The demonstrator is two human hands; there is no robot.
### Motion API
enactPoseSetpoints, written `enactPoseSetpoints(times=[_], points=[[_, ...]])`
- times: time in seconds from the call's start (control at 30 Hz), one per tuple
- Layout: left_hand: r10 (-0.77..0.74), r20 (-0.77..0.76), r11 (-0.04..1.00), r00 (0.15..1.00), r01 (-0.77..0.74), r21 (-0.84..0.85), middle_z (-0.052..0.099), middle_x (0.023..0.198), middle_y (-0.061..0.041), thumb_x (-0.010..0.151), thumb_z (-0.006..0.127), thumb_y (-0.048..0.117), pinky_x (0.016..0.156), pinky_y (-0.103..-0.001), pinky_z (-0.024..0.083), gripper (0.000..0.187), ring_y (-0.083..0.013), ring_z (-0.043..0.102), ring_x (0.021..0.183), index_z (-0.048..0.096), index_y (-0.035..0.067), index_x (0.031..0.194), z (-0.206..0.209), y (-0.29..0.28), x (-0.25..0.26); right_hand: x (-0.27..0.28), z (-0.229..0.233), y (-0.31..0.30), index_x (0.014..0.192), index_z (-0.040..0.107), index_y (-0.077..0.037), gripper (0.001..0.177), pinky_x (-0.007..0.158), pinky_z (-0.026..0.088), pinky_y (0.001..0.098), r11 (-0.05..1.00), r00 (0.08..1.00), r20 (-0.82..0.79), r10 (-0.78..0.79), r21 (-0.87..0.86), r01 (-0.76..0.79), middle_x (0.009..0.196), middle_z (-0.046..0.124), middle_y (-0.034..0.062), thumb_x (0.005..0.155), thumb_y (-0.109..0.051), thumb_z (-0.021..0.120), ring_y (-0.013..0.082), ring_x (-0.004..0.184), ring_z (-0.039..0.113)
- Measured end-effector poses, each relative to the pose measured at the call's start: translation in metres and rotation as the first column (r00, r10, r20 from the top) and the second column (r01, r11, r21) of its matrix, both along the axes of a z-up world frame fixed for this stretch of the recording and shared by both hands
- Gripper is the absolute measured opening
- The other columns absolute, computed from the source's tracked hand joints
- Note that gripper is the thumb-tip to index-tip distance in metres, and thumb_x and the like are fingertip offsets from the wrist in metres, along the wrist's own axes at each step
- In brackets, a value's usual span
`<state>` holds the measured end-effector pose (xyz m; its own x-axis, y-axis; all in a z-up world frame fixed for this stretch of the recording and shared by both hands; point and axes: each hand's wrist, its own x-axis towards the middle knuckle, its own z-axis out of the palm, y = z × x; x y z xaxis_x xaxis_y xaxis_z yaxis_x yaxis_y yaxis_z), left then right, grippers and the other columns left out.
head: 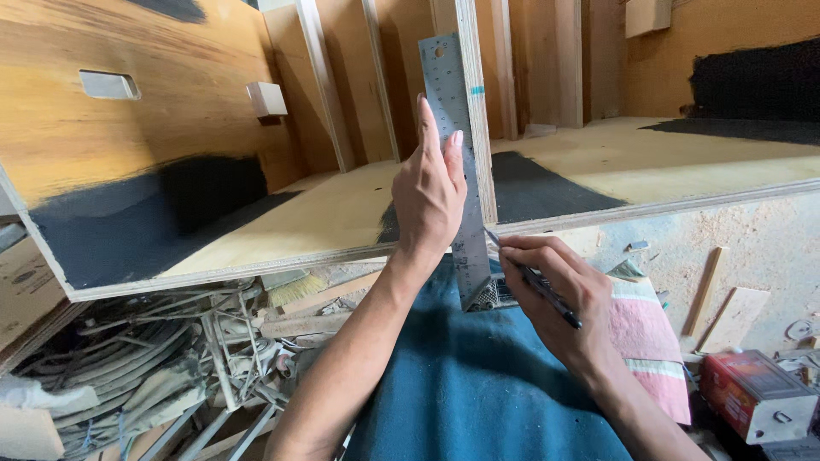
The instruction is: The person uses a square and a pen to measure and mark lines on a wooden structure. They hold the square against the edges of the wood and draw precise marks with the pen.
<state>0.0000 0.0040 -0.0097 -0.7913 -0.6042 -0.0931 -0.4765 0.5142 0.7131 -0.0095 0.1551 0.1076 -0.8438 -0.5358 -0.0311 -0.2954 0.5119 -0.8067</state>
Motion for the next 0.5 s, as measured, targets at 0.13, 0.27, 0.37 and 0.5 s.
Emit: enactPoseSetpoints(times=[0.13, 0.27, 0.37, 0.5], points=[[0.001, -0.015, 1.0, 1.0, -0.001, -0.007, 0.065, 0.067, -0.011, 0.106, 0.04, 0.026, 0.04, -0.025, 0.05, 0.052, -0.0144, 0.061, 0.047, 0.025, 0.001, 0.149, -0.003, -0.003, -0.001, 0.002, -0.007, 0.007, 0.083, 0.072, -0.014, 0.012, 0.068, 0.053, 0.0307, 1.0, 1.0, -0.005, 0.024, 0.016, -0.024, 0.091, 0.075, -0.0002, 0.078, -0.003, 0.073, 0.0245, 0.076, 0.071], [0.005, -0.009, 1.0, 1.0, -0.005, 0.007, 0.067, 0.07, -0.013, 0.105, 0.041, 0.025, 0.041, -0.026, 0.051, 0.053, -0.0166, 0.063, 0.048, 0.026, 0.0, 0.149, -0.004, -0.001, -0.001, 0.0, -0.004, 0.006, 0.082, 0.072, -0.011, 0.012, 0.069, 0.053, 0.0312, 1.0, 1.0, 0.028, 0.0, -0.002, 0.0, 0.09, 0.075, 0.0028, 0.077, 0.0, 0.073, 0.0259, 0.078, 0.071], [-0.005, -0.027, 0.999, 1.0, 0.006, 0.043, 0.067, 0.073, -0.016, 0.105, 0.039, 0.025, 0.04, -0.026, 0.05, 0.052, -0.0188, 0.064, 0.05, 0.027, -0.002, 0.147, -0.005, -0.003, 0.0, -0.006, 0.005, 0.004, 0.085, 0.072, -0.006, 0.011, 0.069, 0.053, 0.0293, 0.993, 0.995, 0.064, -0.08, -0.077, 0.085, 0.091, 0.074, 0.008, 0.08, 0.003, 0.072, 0.0247, 0.079, 0.071], [0.052, -0.012, 0.991, 0.999, -0.05, 0.121, 0.07, 0.108, -0.022, 0.1, 0.039, 0.036, 0.068, -0.039, 0.052, 0.053, -0.0358, 0.067, 0.074, 0.033, 0.006, 0.144, 0.01, -0.003, -0.001, -0.018, 0.015, 0.019, 0.094, 0.065, 0.006, 0.006, 0.076, 0.056, 0.0241, 0.99, 0.99, 0.065, -0.123, -0.064, 0.127, 0.099, 0.07, 0.0166, 0.091, 0.01, 0.065, 0.0191, 0.086, 0.068]])
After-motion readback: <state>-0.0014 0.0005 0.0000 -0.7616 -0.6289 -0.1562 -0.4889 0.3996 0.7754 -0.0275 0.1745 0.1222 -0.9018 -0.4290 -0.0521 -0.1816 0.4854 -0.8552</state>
